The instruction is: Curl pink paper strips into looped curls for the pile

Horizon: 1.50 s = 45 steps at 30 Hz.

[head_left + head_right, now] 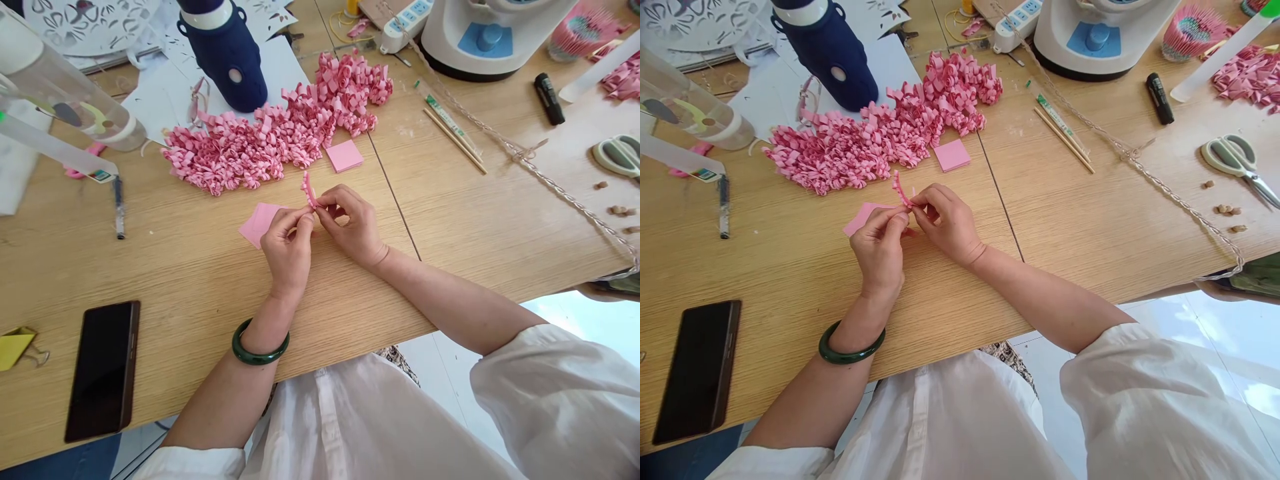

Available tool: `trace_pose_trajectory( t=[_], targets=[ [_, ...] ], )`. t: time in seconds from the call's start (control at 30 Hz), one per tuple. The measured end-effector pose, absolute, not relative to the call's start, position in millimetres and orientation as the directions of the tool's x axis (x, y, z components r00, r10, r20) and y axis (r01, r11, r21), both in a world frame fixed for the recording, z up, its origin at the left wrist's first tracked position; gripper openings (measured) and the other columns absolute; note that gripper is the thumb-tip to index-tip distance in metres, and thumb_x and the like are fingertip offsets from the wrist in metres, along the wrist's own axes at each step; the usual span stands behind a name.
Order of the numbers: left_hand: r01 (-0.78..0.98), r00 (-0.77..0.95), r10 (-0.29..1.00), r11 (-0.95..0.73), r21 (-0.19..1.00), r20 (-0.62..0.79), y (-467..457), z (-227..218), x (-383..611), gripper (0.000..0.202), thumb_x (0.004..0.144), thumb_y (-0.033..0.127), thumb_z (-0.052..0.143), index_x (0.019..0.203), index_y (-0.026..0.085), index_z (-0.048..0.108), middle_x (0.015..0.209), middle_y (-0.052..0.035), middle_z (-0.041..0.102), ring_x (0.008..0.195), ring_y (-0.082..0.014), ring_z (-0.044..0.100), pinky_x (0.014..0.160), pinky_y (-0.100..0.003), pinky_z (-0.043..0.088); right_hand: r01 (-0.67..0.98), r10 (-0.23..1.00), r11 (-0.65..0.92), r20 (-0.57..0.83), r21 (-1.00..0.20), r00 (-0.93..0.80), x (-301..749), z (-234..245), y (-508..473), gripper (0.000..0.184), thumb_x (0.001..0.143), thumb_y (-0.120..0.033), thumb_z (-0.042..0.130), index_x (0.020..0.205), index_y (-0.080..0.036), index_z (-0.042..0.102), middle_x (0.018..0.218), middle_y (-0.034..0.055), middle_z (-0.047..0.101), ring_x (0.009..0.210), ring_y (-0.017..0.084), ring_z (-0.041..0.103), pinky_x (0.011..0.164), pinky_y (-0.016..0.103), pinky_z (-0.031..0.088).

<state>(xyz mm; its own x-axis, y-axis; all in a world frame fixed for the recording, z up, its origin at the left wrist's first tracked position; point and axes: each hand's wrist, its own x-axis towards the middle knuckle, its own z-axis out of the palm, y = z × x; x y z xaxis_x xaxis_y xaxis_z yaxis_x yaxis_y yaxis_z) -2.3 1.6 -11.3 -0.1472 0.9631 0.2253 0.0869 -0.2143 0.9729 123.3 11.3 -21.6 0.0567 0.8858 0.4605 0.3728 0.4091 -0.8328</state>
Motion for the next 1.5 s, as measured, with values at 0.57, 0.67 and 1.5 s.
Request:
trace_pose_trajectory(
  t=[0.57,0.67,1.5],
  targets=[
    [0.288,-0.095,0.928,-0.321,0.902,0.361,8.2,-14.0,-10.9,0.008,0.088,0.022,0.073,0.087,0.022,0.08,0.082,-0.0004,0.071,0.079,-0.0123,0.063,0.071,-0.024,0.05,-0.097,0.993,0.122,0.12,-0.988,0.019,124.0,-21.0,19.4,0.05,0.077,-0.067,0.077,0.083,-0.019,0.061,0.083,0.0015,0.062,0.073,0.012,0.057,0.055,0.023,0.056],
    [0.284,-0.102,0.923,-0.331,0.9,0.372,7.3,-13.3,-10.1,0.007,0.086,0.02,0.073,0.084,0.022,0.079,0.082,0.0,0.071,0.079,-0.012,0.063,0.071,-0.024,0.05,-0.074,0.993,0.118,0.115,-0.99,0.04,124.0,-21.5,18.5,0.051,0.077,-0.068,0.077,0.082,-0.02,0.06,0.084,0.0018,0.062,0.073,0.012,0.057,0.055,0.024,0.056],
    [0.295,-0.173,0.916,-0.302,0.907,0.361,11.5,-11.3,-12.6,0.011,0.081,0.017,0.073,0.07,0.017,0.071,0.071,0.002,0.064,0.068,-0.0093,0.056,0.062,-0.022,0.045,0.176,0.901,0.424,0.433,-0.889,0.017,124.0,-17.9,10.9,0.013,0.092,-0.023,0.065,0.081,-0.017,0.065,0.081,0.0006,0.063,0.07,0.01,0.057,0.06,0.023,0.048]
  ],
)
